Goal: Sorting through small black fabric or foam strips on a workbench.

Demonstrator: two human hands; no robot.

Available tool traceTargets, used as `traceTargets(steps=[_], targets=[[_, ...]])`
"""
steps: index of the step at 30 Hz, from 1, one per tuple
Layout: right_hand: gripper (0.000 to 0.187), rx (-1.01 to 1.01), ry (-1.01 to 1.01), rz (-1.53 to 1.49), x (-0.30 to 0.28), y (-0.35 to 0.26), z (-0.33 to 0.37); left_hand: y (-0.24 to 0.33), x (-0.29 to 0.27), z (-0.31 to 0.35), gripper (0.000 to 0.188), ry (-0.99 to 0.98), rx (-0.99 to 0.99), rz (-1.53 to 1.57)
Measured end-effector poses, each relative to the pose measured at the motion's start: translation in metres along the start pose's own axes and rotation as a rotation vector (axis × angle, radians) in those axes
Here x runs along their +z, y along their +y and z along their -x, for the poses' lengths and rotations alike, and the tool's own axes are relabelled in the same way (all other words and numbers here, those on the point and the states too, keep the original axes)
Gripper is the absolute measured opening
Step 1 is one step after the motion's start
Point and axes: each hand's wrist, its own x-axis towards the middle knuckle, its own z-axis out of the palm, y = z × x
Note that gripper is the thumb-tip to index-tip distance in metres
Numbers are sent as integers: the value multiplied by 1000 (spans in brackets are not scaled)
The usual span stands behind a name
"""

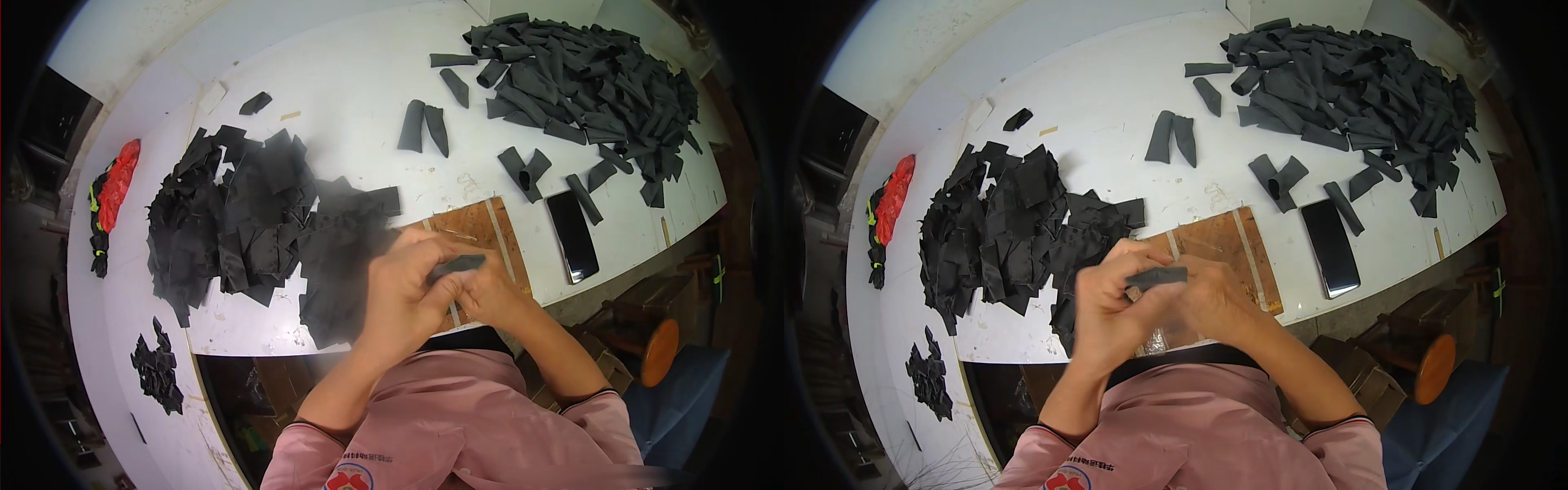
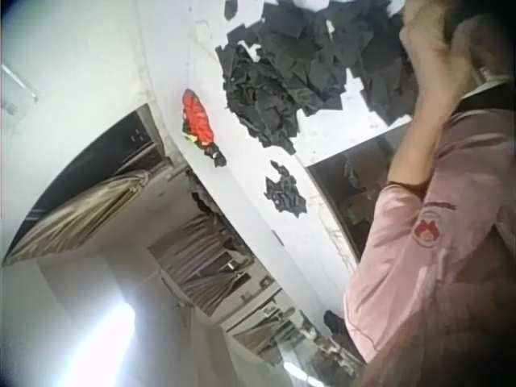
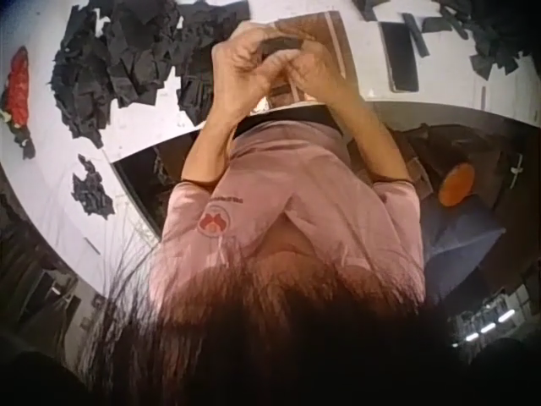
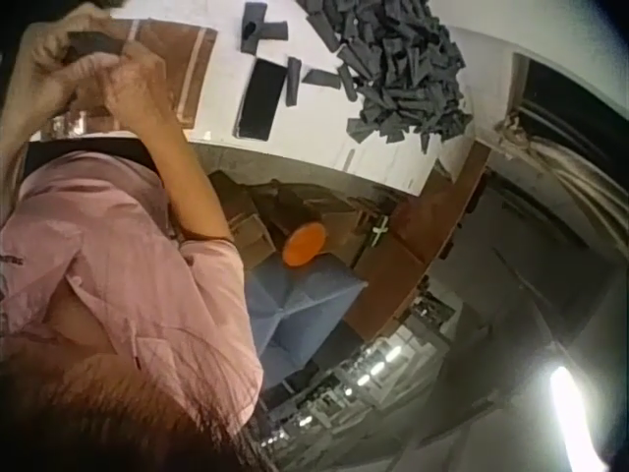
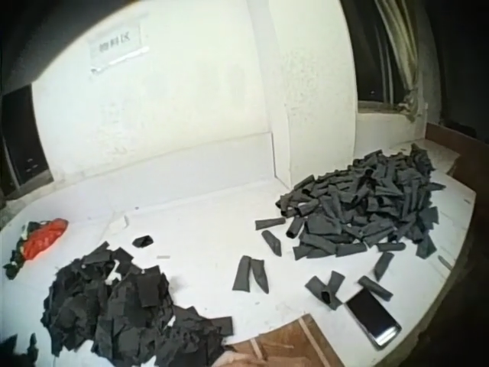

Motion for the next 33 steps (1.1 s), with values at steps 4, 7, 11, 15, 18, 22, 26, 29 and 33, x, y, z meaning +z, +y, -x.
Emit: traceTargets(steps=[4,7,11,15,18,22,26,29,33], targets=[[7,44,-80,-20,-5,-1,-6,-4,-7,4,13,61,-20,26],[8,76,-29,-67,11,9,7,-3,-3,3,13,52,156,-173],[9,37,-142,46,2,6,-3,-16,-5,-1,15,-9,153,-18],[9,215,-112,-29,-7,-6,-12,-1,2,9,13,94,31,546],[13,71,-219,110,-19,-13,-21,-11,-4,10,15,99,231,628],[16,114,-238,143,-23,-22,-29,-5,-16,14,12,287,94,995],[20,184,-241,95,-10,-14,-20,-17,-12,16,12,252,-30,1027],[29,105,-187,26,-16,-18,-25,-23,-20,16,16,263,112,830],[29,132,-274,27,-9,-12,-19,-15,-24,13,17,191,143,707]])
